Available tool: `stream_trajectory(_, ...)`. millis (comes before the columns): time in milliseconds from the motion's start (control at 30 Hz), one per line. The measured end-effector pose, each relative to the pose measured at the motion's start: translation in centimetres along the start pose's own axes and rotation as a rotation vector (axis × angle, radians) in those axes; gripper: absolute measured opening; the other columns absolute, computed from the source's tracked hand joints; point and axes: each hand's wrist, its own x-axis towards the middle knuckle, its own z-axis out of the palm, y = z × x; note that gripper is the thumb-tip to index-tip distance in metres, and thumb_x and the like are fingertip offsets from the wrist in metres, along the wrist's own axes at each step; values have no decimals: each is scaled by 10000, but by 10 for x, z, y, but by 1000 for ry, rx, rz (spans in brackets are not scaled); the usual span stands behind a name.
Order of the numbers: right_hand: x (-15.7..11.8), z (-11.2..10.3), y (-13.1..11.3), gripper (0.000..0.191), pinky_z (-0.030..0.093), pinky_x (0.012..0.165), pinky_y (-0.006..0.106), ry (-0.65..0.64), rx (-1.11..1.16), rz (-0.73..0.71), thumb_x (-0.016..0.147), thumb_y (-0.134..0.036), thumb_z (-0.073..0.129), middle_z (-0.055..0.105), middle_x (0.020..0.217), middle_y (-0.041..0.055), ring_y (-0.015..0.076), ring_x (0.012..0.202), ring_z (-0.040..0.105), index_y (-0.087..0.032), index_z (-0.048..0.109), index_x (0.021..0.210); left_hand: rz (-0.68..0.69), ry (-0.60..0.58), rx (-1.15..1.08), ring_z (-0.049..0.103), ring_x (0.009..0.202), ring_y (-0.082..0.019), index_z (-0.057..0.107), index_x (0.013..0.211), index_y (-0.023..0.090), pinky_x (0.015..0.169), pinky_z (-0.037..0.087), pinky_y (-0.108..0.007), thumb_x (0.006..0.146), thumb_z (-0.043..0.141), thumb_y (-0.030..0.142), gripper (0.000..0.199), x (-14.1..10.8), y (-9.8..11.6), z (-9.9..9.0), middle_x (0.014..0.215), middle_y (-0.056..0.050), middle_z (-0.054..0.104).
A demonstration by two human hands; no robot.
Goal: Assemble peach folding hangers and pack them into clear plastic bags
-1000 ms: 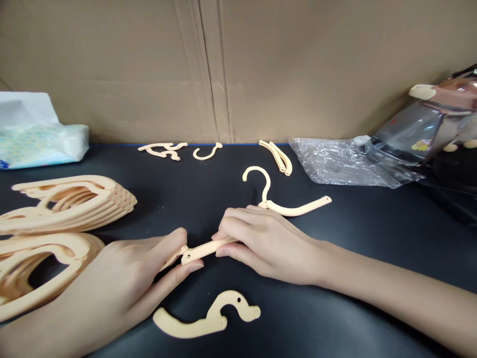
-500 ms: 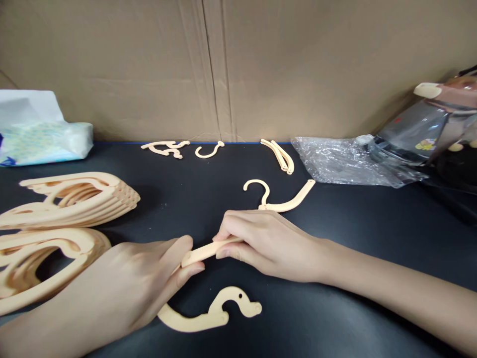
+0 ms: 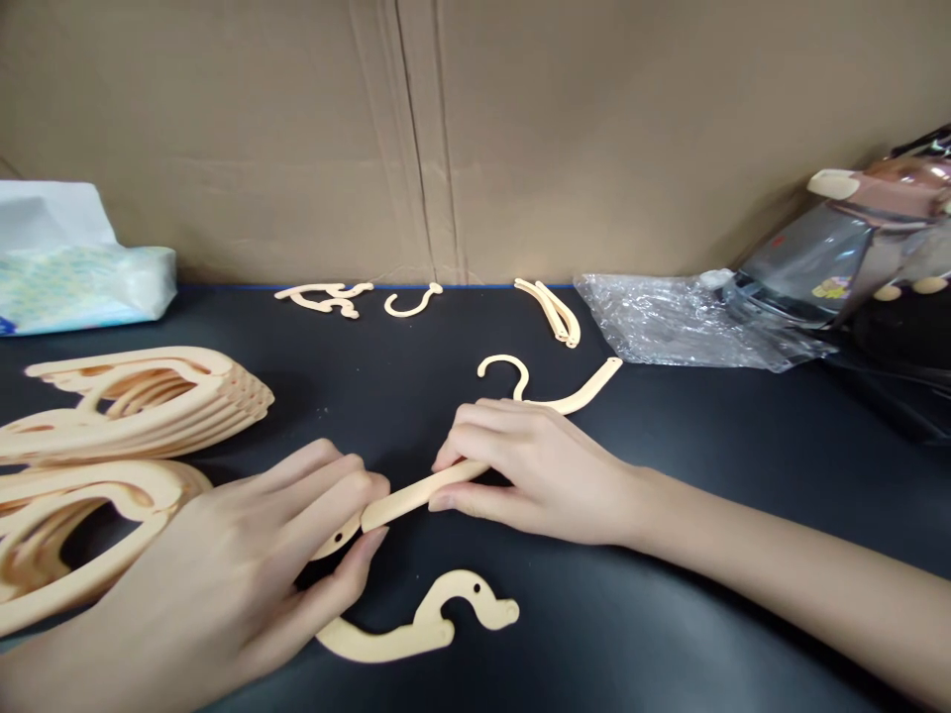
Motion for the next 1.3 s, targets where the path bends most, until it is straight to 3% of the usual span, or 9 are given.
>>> stream_trajectory(133,1,-6,11,288,445,769,305,25,-55,31,889,-462,662,660,885,28,161,839,595,-176,642,926,0,-7,-43,550,903,-232,625,958,153,763,465,-374,896,409,81,236,0,-1,-2,946,-51,635)
stream_trajectory(267,2,-8,16,373,430,851,362,30,-112,103,813,-539,717,662,954,32,192,914,600,-204,656,967,36,94,82,469,1195,-264,644,1040,185,981,389,-427,956,387,56,300,-7,-6,7,1222,-76,599)
stream_trajectory(400,1,-6,15,444,462,845,363,35,-160,99,804,-553,720,657,1041,64,212,979,598,-195,626,1048,-27,139,50,505,1143,-222,655,933,203,873,445,-356,973,313,18,391,-12,-9,18,1307,-80,545)
stream_trajectory(467,1,-5,14,452,477,826,355,42,-201,80,812,-553,711,657,1052,76,217,975,600,-184,616,1057,-17,104,82,558,1077,-217,661,1009,197,827,485,-339,954,291,0,423,-11,-7,17,1263,-96,580)
stream_trajectory(567,1,-5,13,427,491,796,333,62,-236,68,831,-538,697,668,1024,71,212,957,616,-175,619,1043,10,111,259,645,834,-234,629,1140,150,664,517,-355,939,303,21,404,-9,-2,8,1012,-97,671)
stream_trajectory(733,1,-7,11,382,501,773,309,65,-243,85,857,-505,683,685,1016,59,197,946,633,-176,624,1042,-91,90,427,577,446,-229,655,962,138,400,392,-372,989,355,208,309,-11,9,0,616,-21,596)
stream_trajectory(900,0,-8,11,300,492,746,311,45,-252,67,870,-416,688,693,994,58,194,896,629,-178,624,1041,-147,41,635,587,469,-251,691,1003,108,375,352,-372,981,349,233,365,-15,13,1,669,-67,602)
stream_trajectory(1033,0,-10,11,203,487,773,299,28,-242,23,857,-206,616,685,1015,52,173,889,622,-172,618,1057,-100,41,578,668,561,-256,725,981,117,396,448,-377,986,276,175,453,-18,14,2,765,-98,692)
stream_trajectory(1300,-2,-37,2,140,484,789,277,-230,-197,92,842,-110,543,646,1037,14,137,913,615,-203,629,903,18,-4,471,702,914,-272,637,1219,111,647,571,-359,998,270,144,430,-28,16,8,1100,-118,720)
